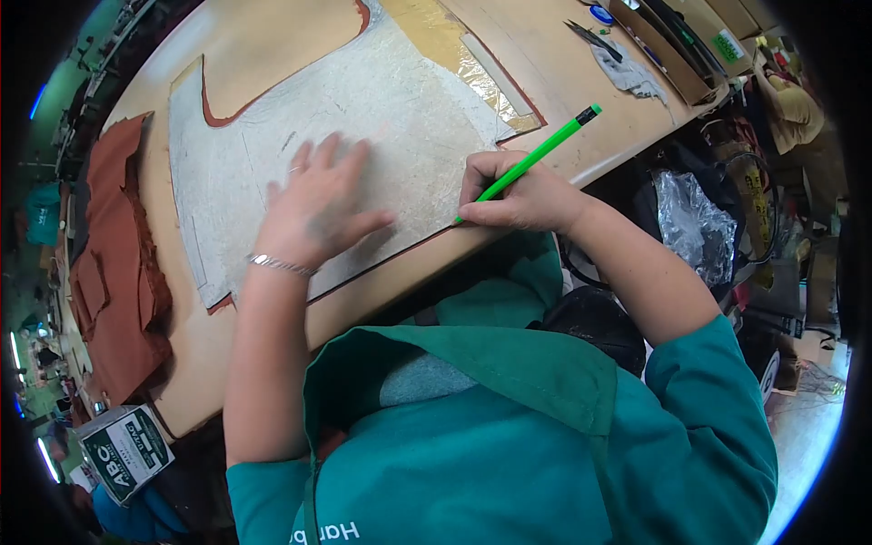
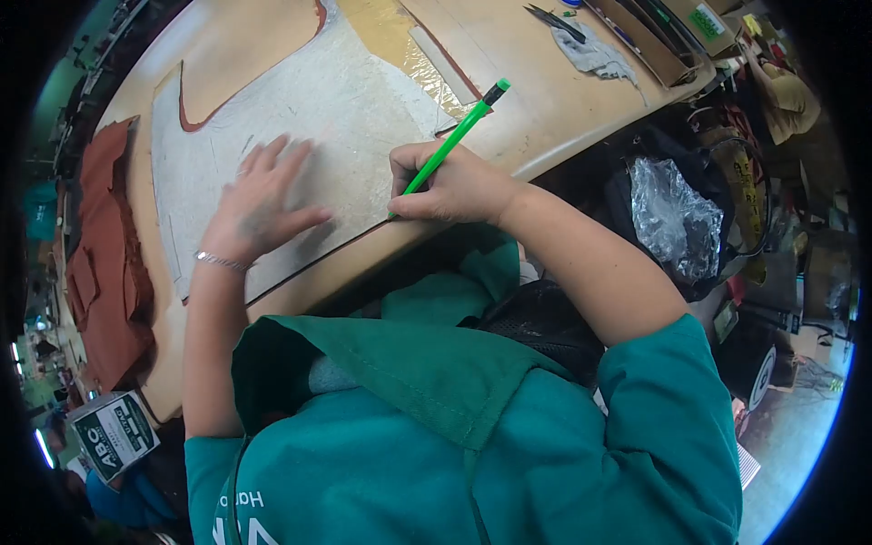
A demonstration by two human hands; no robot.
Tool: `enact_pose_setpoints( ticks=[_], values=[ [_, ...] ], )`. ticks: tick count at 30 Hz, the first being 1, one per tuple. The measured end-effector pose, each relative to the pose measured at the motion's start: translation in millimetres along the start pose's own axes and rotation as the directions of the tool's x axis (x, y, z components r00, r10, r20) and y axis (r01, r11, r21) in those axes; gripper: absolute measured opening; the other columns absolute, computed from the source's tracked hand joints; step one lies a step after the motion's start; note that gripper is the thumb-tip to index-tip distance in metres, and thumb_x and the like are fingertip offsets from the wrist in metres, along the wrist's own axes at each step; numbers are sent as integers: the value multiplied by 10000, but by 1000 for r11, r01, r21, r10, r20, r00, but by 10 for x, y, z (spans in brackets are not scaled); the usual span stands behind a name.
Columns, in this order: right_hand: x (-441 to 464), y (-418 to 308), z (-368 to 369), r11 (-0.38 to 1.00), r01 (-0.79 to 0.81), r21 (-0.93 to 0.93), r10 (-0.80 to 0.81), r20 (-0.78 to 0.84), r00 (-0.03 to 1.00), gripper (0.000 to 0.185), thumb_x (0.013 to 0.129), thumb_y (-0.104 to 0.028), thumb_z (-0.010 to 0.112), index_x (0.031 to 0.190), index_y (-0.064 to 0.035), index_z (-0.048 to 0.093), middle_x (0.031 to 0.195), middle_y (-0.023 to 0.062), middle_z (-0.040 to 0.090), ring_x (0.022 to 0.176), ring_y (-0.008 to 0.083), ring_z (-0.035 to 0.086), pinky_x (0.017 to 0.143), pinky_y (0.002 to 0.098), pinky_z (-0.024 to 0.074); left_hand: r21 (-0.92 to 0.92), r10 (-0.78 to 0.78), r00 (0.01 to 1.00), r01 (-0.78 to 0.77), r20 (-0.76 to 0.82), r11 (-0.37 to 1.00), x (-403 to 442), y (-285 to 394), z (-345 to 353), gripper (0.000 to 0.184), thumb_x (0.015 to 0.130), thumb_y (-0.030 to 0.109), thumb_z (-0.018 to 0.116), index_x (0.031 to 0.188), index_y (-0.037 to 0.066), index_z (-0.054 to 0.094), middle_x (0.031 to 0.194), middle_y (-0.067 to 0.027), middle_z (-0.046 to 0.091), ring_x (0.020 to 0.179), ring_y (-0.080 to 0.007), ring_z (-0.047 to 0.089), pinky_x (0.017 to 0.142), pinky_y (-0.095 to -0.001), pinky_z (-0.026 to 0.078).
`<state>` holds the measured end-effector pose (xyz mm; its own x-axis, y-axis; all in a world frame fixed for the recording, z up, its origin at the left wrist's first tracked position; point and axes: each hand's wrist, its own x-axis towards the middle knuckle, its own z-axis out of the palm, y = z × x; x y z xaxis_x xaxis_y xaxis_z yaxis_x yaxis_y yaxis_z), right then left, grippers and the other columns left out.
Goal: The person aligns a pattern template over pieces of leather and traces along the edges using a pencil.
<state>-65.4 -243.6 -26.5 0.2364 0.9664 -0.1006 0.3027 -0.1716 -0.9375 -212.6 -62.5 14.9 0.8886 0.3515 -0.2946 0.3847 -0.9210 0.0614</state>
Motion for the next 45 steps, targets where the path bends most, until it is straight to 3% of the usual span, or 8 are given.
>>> enact_pose_setpoints(
  ticks=[12,18,21,24,28,32,37,45],
  values=[
    [-15,99,230,971,226,-82,-236,-142,961,144,711,-99,667,711,-29,541,680,70,567,627,136,545,582,269,431,-144,147,986,-134,84,981,407,301,99,905,567,463,724,1341,315,280,1443,-93,121,1318,-374,67,911,-692,211],
    [-248,122,-176,997,3,-78,-22,-238,971,122,705,-89,654,691,-31,547,678,45,537,627,106,517,569,243,413,-138,131,988,-119,79,983,397,325,93,927,549,450,737,1343,312,279,1441,-103,126,1314,-386,71,906,-684,226],
    [-130,68,43,998,41,-37,-46,-154,987,213,722,-182,635,749,-20,500,695,172,540,673,323,546,609,357,433,-167,156,986,-144,59,975,405,305,112,897,567,474,724,1336,306,294,1440,-96,126,1319,-367,64,910,-696,211],
    [-141,92,-9,987,62,-147,-87,-171,981,130,730,-112,651,728,-27,552,686,60,535,655,144,534,589,273,424,-158,164,985,-155,46,975,408,282,141,907,560,459,730,1338,306,289,1439,-107,128,1315,-378,71,910,-686,221],
    [-311,121,-227,990,-88,-108,52,-300,953,132,742,-116,649,738,-19,559,689,47,535,651,129,530,575,257,423,-153,134,989,-123,61,980,394,303,111,906,561,455,731,1338,307,290,1439,-108,129,1314,-380,72,912,-685,220],
    [-187,119,70,965,134,-224,-185,-228,956,151,746,-119,655,740,-26,535,685,71,529,644,168,521,594,272,412,-152,135,988,-122,79,981,398,327,83,898,565,461,729,1335,303,296,1439,-103,127,1317,-374,65,914,-693,207],
    [-404,124,-233,983,-167,-78,131,-338,932,137,757,-112,644,751,-38,529,708,17,539,686,88,501,612,238,411,-170,136,989,-124,63,978,386,299,107,904,557,455,735,1334,295,301,1438,-106,131,1316,-377,74,914,-693,208],
    [-468,279,-193,999,-31,42,48,-486,873,187,750,-149,640,703,-28,506,606,47,522,580,103,496,531,259,412,-261,185,983,-182,-12,948,432,398,93,778,606,382,706,1279,167,382,1410,-147,197,1306,-396,102,902,-702,193]
  ],
)
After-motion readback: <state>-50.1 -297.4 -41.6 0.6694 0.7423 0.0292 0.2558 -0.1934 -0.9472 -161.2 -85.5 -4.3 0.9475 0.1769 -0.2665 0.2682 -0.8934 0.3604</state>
